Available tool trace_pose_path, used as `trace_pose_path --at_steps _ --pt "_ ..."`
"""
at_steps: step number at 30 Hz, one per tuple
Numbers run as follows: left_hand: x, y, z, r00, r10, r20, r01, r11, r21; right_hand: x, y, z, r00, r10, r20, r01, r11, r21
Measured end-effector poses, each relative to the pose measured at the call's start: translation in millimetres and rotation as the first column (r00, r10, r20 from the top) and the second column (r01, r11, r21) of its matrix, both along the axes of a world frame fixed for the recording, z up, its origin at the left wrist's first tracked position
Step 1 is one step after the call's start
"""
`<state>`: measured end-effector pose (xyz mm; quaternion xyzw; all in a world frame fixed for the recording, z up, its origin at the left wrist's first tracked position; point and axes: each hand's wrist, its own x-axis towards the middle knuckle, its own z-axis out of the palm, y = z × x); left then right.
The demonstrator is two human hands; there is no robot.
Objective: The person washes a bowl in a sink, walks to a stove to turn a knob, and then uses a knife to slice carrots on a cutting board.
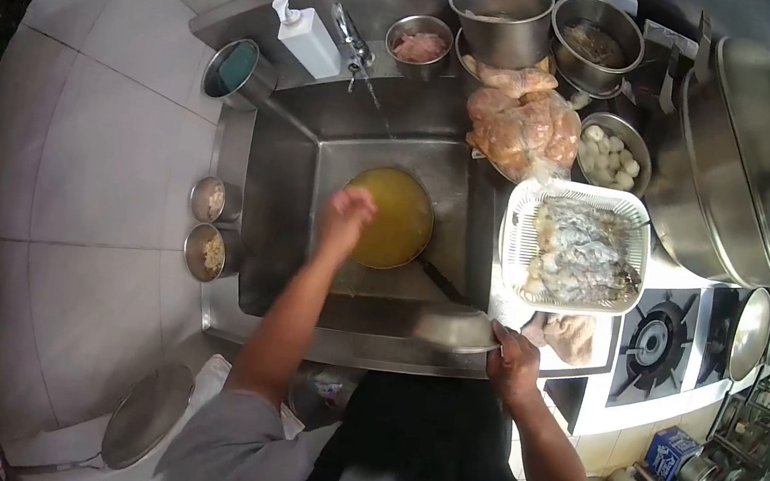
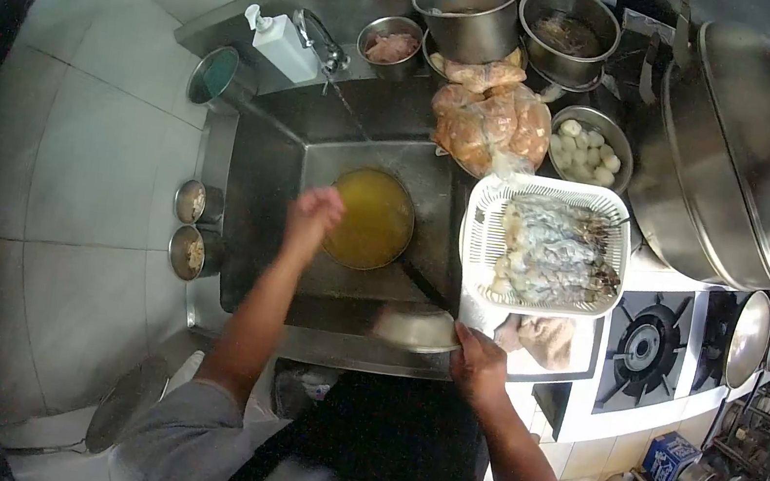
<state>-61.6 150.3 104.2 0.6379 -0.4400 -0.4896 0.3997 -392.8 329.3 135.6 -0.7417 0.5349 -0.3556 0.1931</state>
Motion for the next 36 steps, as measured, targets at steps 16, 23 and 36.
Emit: trace_pose_path --at_steps 16,23,36 --pt "-29 -6 -46 0.572 -0.564 -0.595 0.781 0.596 0.186 23 -32 -24 0.983 -0.186 -0.006 0.142 0.728 0.671" --pt "-46 53 -85 0.865 -0.496 -0.076 0.479 0.770 0.422 -34 -15 -16 0.951 -0.171 0.256 -0.053 0.730 0.681" --pt "23 -154 -26 0.809 -0.105 0.579 0.080 0.994 0.068 -57 13 62 0.726 -0.351 -0.592 0.538 0.826 0.170"
